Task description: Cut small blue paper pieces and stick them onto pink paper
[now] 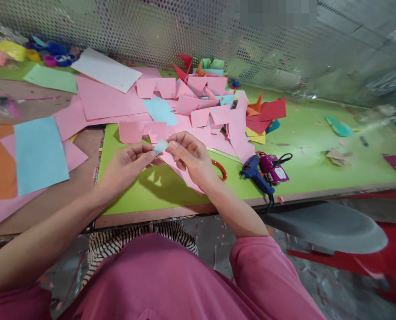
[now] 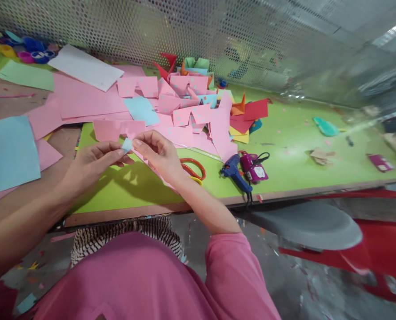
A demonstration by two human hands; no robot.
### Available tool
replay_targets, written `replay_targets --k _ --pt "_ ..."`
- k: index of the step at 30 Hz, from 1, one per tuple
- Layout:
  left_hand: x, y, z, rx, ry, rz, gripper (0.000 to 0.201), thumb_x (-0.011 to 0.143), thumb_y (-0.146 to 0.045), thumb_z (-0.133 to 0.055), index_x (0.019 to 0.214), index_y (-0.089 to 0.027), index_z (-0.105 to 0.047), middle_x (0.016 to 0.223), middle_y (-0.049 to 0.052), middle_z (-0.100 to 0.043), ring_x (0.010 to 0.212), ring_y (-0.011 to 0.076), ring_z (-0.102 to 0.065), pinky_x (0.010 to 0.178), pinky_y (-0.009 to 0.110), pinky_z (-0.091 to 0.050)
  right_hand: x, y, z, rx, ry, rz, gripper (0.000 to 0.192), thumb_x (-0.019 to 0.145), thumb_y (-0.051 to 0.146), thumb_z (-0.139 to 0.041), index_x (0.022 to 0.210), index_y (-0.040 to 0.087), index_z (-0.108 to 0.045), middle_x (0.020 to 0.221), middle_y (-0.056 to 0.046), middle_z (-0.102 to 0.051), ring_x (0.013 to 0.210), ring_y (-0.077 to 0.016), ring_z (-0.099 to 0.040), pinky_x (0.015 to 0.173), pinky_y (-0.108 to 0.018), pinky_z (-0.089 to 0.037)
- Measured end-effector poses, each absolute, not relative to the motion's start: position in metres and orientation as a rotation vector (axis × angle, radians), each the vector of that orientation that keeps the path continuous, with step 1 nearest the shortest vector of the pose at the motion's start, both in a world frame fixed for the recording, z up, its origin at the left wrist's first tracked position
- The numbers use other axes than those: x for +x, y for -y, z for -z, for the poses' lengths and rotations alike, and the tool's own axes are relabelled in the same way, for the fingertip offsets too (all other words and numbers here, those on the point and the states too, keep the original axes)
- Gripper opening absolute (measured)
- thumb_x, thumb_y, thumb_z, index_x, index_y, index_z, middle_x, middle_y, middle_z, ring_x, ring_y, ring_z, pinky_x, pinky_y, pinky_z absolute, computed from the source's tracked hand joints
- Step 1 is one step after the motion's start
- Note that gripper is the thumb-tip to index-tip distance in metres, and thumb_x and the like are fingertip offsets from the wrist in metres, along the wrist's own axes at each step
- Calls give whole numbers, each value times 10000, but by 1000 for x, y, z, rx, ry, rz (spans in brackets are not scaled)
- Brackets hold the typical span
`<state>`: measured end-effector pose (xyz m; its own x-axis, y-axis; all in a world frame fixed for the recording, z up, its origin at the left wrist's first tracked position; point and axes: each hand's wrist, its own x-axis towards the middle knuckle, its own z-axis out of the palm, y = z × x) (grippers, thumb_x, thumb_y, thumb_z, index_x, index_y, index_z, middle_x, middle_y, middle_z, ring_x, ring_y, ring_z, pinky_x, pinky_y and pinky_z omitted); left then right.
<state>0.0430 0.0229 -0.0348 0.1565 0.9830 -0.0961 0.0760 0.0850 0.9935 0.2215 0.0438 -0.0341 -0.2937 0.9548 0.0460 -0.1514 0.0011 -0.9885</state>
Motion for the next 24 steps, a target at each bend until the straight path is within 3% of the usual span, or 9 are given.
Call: replay_targets --k 5,13,19,24 --pt "43 -24 34 1251 -1172 -983 147 857 -330 -653 825 -201 -714 750 18 -758 725 157 -667 719 276 -500 220 -44 35 -938 1328 -1465 292 804 427 -799 852 202 -619 699 56 -581 538 -47 -388 447 -205 -285" --pt "42 -23 36 1236 -1140 -991 143 829 -342 -694 818 -199 -698 736 17 -735 630 131 -566 594 261 -417 221 -44 36 -964 1360 -1445 327 803 482 -792 831 203 -623 670 56 -580 534 -54 -398 467 -221 -295" --pt "43 -30 43 1017 -980 -1260 195 695 -275 -826 786 -214 -665 755 -18 -678 722 126 -610 707 256 -496 219 -38 35 -1016 1421 -1465 257 845 427 -739 832 206 -608 700 55 -559 549 -53 -396 464 -229 -270" --pt "46 -32 47 855 -873 -1245 222 647 -309 -868 744 -221 -688 770 -23 -668 715 108 -598 679 229 -509 226 -30 32 -1082 1544 -1402 238 856 413 -717 824 202 -611 729 46 -558 579 -63 -420 484 -238 -282"
